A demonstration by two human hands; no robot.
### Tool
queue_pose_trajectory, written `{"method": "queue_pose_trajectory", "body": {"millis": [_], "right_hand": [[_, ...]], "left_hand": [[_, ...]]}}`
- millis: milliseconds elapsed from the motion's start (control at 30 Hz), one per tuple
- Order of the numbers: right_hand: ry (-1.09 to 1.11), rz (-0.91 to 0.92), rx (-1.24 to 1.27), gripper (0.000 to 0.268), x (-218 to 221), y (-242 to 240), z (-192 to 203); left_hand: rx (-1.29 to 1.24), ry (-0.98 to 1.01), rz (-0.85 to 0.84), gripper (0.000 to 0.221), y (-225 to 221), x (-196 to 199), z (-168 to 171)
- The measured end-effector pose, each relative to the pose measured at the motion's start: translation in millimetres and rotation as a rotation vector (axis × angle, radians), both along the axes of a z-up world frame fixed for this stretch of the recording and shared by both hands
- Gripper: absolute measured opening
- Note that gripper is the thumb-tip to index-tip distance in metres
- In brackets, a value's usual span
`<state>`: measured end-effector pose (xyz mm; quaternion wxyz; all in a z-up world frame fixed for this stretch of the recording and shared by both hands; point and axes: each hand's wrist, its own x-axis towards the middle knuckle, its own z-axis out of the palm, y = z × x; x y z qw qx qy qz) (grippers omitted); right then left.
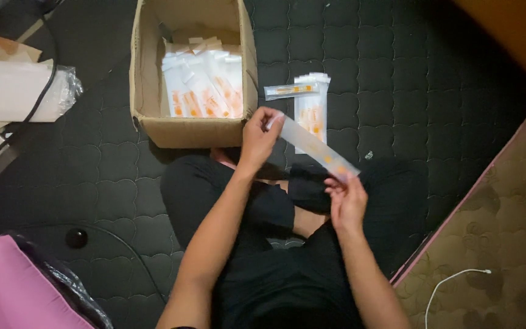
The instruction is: The person removes strips of test packets from a cardboard box and separates them by hand. They then place the individual packets onto a mattress.
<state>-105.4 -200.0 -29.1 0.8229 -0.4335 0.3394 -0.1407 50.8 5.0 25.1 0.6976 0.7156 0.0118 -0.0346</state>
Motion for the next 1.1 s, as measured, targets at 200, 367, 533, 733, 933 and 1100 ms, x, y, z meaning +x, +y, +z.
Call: {"method": "queue_pose_trajectory", "body": {"millis": [200, 367, 533, 733, 933, 1100], "right_hand": [[-0.087, 0.059, 0.322, 0.011, 34.0, 18.4, -3.7], [-0.023, 0.174, 0.212, 0.015, 65.2, 77.8, 1.4], [-0.012, 0.175, 0.098, 0.017, 78.3, 82.6, 28.0], [-0.013, 0.118, -0.005, 0.014, 82.6, 22.6, 11.5], [-0.015, 0.072, -0.107, 0.01, 78.2, -32.5, 15.1], [-0.037, 0.029, -0.06, 0.007, 77.7, -45.5, 2.4]], "left_hand": [[-0.468, 0.314, 0.05, 0.018, -8.1, -50.4, -47.2], [-0.476, 0.38, 0.036, 0.016, -18.5, -68.6, -51.5], [-0.407, 0.307, 0.018, 0.013, -1.6, -53.0, -59.7], [-0.359, 0.294, 0.067, 0.013, 6.4, -42.2, -50.1], [-0.296, 0.224, 0.12, 0.021, 18.4, -31.1, -63.6], [-0.213, 0.185, 0.125, 0.028, 18.1, -31.8, -63.8]]}}
